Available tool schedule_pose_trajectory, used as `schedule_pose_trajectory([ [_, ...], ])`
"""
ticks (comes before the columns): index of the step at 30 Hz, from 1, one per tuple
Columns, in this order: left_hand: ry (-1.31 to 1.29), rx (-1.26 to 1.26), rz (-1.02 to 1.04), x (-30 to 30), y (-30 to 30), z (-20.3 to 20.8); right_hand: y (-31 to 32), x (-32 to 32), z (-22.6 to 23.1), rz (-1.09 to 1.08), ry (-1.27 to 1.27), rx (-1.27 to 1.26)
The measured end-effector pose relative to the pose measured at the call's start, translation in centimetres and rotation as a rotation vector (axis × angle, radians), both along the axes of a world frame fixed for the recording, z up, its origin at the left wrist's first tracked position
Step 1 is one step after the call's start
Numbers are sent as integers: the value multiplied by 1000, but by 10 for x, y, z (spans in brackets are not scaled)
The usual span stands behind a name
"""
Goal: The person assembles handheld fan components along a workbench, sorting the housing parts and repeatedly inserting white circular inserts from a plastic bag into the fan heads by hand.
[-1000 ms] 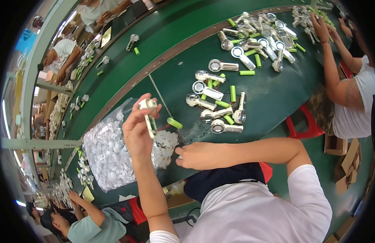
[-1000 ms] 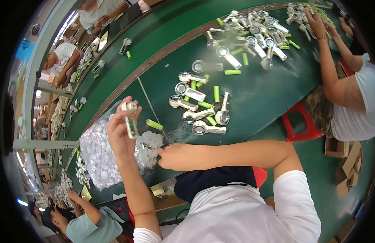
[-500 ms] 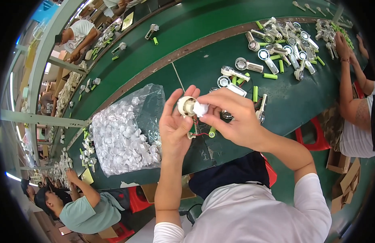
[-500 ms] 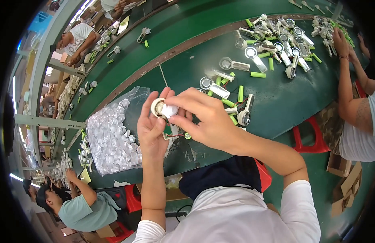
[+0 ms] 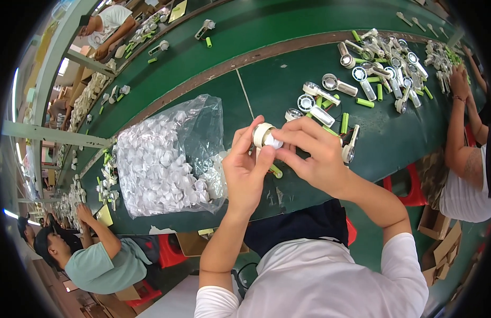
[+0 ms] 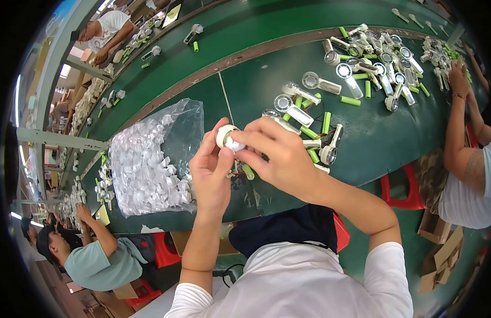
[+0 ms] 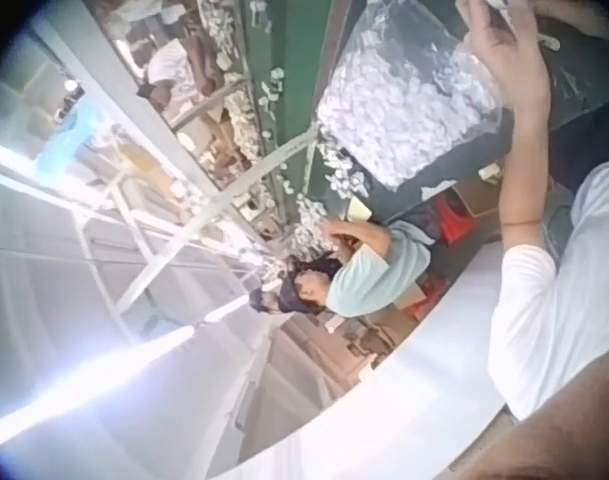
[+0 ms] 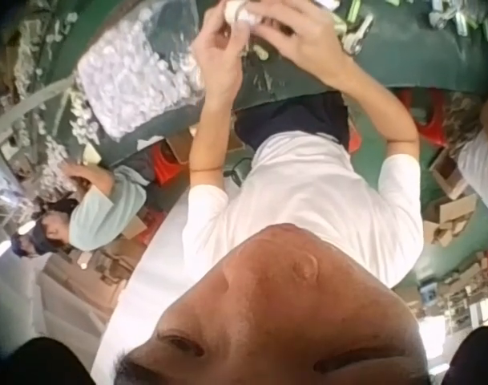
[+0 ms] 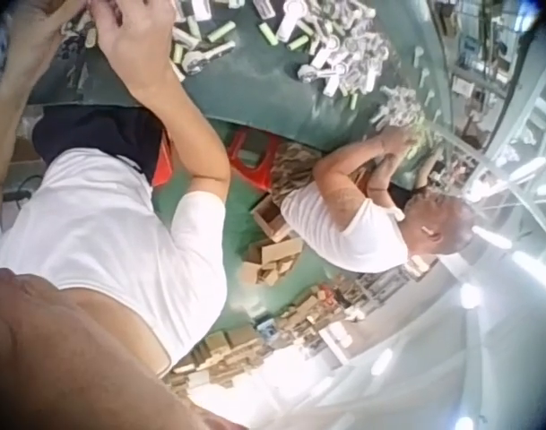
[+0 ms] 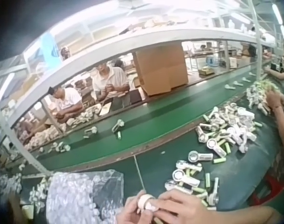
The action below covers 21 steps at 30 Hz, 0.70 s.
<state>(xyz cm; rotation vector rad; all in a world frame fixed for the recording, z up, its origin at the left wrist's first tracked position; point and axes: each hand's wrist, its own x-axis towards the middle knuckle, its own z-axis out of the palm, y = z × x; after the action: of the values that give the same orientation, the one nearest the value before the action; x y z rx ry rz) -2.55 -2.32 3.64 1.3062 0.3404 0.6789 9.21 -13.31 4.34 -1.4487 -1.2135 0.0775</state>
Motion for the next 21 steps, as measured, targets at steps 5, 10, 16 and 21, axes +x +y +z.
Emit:
schedule_pose_trajectory([
  [5, -42, -64, 101, -3, -6, -6, -6, 9, 2, 119, 27, -19],
  [10, -95, -126, 0, -6, -5, -11, -8, 13, 1, 268, 458, -47],
  [16, -77, -133, -57, -8, -10, -1, -3, 17, -4, 440, 693, -9],
  [21, -91, 140, -65, -8, -7, -6, -3, 13, -7, 424, 625, 5],
])
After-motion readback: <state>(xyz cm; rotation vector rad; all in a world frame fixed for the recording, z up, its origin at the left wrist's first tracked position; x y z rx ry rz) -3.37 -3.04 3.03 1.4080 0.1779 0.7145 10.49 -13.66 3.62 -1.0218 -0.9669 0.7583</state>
